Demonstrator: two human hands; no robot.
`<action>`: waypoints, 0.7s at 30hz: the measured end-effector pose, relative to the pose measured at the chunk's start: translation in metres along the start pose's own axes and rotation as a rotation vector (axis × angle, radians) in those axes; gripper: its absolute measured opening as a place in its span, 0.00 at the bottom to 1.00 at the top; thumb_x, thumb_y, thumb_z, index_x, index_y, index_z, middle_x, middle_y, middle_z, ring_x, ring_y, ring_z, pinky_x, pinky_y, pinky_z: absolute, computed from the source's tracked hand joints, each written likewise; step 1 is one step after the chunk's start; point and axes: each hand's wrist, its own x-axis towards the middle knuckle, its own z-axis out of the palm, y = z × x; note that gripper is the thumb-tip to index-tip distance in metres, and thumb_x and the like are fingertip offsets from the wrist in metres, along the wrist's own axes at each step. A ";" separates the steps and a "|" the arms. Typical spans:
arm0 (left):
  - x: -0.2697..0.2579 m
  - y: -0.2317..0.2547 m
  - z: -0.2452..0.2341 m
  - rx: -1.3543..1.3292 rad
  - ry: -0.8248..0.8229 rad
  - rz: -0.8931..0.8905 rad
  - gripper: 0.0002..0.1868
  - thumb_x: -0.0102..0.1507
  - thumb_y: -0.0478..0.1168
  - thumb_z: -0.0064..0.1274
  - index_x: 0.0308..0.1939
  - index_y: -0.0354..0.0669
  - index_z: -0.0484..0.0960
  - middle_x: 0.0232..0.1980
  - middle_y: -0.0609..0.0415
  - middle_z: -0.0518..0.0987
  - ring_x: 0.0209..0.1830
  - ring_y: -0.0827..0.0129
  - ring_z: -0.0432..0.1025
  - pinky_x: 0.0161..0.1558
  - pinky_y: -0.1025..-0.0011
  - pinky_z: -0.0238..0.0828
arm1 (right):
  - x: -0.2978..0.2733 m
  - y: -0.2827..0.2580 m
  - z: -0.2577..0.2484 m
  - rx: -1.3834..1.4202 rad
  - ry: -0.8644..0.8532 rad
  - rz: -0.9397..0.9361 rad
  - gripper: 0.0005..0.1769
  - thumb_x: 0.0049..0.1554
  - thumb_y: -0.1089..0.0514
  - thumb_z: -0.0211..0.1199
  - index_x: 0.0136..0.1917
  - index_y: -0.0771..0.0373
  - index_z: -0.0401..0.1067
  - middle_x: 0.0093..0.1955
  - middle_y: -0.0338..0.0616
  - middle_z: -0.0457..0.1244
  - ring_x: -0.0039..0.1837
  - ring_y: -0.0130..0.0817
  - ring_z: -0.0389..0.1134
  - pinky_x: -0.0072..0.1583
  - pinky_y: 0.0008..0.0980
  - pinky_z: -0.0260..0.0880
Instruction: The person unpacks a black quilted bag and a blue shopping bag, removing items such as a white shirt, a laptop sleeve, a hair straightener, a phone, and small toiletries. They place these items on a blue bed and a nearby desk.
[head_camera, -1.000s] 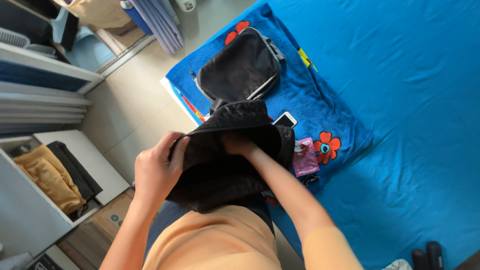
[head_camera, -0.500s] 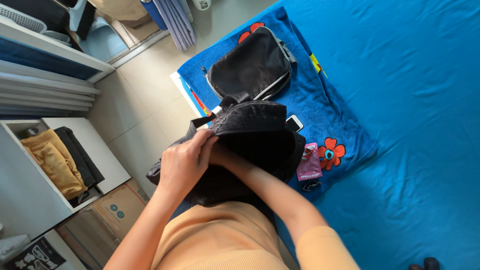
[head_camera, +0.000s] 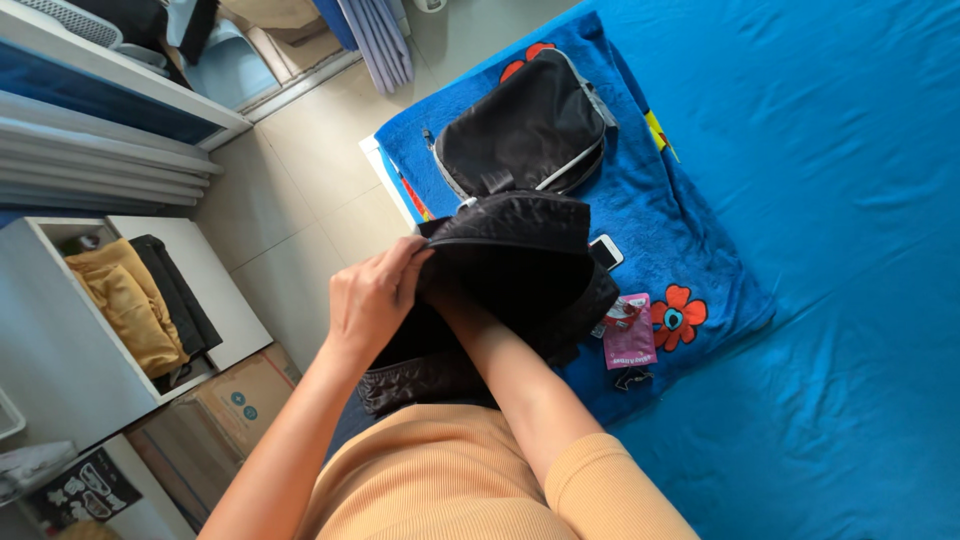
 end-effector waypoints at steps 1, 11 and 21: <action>0.000 0.000 0.000 -0.013 -0.002 0.001 0.05 0.67 0.41 0.59 0.44 0.46 0.82 0.34 0.51 0.84 0.28 0.57 0.78 0.28 0.63 0.71 | -0.002 -0.004 -0.002 -0.002 0.009 0.008 0.12 0.72 0.56 0.47 0.60 0.60 0.70 0.56 0.46 0.66 0.60 0.24 0.67 0.62 0.22 0.66; -0.003 0.010 0.009 -0.109 -0.048 0.022 0.06 0.67 0.41 0.59 0.45 0.45 0.82 0.34 0.52 0.84 0.28 0.58 0.78 0.27 0.64 0.71 | -0.044 -0.036 -0.045 -0.271 0.054 0.106 0.13 0.66 0.56 0.54 0.61 0.61 0.71 0.57 0.48 0.68 0.60 0.31 0.69 0.62 0.27 0.68; -0.002 0.015 0.018 -0.123 -0.080 0.035 0.07 0.67 0.42 0.59 0.44 0.44 0.82 0.28 0.51 0.82 0.23 0.56 0.76 0.23 0.63 0.69 | -0.067 -0.039 -0.062 -0.553 0.083 0.138 0.17 0.61 0.57 0.60 0.62 0.62 0.73 0.58 0.50 0.69 0.60 0.37 0.70 0.62 0.32 0.70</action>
